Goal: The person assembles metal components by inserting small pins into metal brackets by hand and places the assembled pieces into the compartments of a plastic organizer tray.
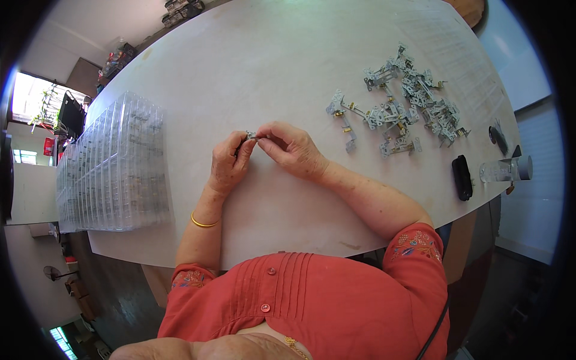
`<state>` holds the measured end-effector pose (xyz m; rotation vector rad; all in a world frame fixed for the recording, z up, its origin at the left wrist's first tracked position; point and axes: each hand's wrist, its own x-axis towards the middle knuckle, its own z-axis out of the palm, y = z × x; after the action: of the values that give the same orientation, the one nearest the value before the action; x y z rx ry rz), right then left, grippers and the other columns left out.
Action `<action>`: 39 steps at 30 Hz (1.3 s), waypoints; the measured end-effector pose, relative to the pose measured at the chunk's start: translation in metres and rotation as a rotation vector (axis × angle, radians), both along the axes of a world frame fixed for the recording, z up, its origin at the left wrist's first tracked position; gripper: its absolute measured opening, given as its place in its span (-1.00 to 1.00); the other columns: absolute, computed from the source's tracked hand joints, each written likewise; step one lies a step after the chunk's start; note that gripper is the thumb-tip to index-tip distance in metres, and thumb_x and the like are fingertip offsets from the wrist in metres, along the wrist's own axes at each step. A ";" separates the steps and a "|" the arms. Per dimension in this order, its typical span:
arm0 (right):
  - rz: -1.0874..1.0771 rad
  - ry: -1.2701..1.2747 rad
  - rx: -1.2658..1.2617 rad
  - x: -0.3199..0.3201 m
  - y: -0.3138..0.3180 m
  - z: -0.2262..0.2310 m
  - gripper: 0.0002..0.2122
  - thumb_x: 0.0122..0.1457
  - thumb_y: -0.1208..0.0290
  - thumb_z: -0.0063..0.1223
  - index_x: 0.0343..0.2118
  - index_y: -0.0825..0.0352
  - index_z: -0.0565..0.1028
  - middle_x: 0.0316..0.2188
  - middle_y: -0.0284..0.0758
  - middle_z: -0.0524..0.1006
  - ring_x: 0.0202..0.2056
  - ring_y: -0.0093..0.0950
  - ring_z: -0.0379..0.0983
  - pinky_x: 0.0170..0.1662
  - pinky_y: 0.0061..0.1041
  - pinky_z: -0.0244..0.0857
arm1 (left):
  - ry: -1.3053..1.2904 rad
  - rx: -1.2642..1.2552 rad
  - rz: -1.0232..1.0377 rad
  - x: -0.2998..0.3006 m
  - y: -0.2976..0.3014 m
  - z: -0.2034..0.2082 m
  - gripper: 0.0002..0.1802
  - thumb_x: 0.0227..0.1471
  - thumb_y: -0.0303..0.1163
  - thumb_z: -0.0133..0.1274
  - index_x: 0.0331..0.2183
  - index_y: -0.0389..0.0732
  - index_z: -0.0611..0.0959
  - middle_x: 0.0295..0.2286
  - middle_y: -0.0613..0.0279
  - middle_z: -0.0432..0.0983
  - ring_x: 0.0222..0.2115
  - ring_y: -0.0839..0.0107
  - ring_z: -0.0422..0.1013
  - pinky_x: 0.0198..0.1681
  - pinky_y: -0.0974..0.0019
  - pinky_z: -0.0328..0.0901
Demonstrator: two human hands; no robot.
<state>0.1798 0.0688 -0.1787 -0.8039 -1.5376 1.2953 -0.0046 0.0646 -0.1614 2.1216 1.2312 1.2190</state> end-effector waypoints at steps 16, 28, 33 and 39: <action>-0.130 0.077 -0.294 0.003 0.001 0.012 -0.88 0.29 0.34 0.04 -0.21 0.25 0.47 -0.57 -0.48 0.43 -0.54 -0.72 0.30 -0.47 -0.68 0.23 | -0.441 -0.571 -0.058 -0.009 -0.003 0.002 -0.75 0.23 -0.26 0.00 -0.40 -0.23 0.56 -0.64 0.42 0.39 -0.65 0.63 0.24 -0.59 0.51 0.12; -0.126 -0.087 -0.012 0.001 0.004 0.003 -0.88 0.28 0.37 0.03 -0.20 0.27 0.48 -0.61 -0.47 0.38 -0.55 -0.69 0.28 -0.47 -0.63 0.22 | -0.522 -0.660 -0.119 -0.010 -0.002 0.004 -0.69 0.27 -0.18 -0.06 -0.40 -0.18 0.57 -0.64 0.43 0.40 -0.65 0.66 0.23 -0.59 0.56 0.09; -0.116 -0.121 0.034 0.002 0.002 0.005 -0.88 0.30 0.47 -0.06 -0.14 0.28 0.44 -0.55 -0.43 0.42 -0.51 -0.66 0.31 -0.43 -0.62 0.26 | -0.452 -0.577 -0.073 -0.010 -0.003 0.002 -0.74 0.26 -0.25 -0.03 -0.40 -0.21 0.58 -0.64 0.44 0.39 -0.64 0.67 0.22 -0.57 0.56 0.11; 0.016 -0.093 -0.186 0.005 0.000 0.013 -0.83 0.32 0.52 -0.21 -0.09 0.28 0.42 -0.49 -0.41 0.47 -0.46 -0.64 0.38 -0.39 -0.60 0.32 | -0.200 -0.448 -0.088 -0.005 -0.006 0.005 -0.84 0.19 -0.40 0.03 -0.38 -0.28 0.57 -0.64 0.37 0.39 -0.63 0.62 0.23 -0.55 0.49 0.17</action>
<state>0.1846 0.0690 -0.1653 -0.9837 -1.5138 1.4454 -0.0091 0.0582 -0.1566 1.6692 1.1768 0.9785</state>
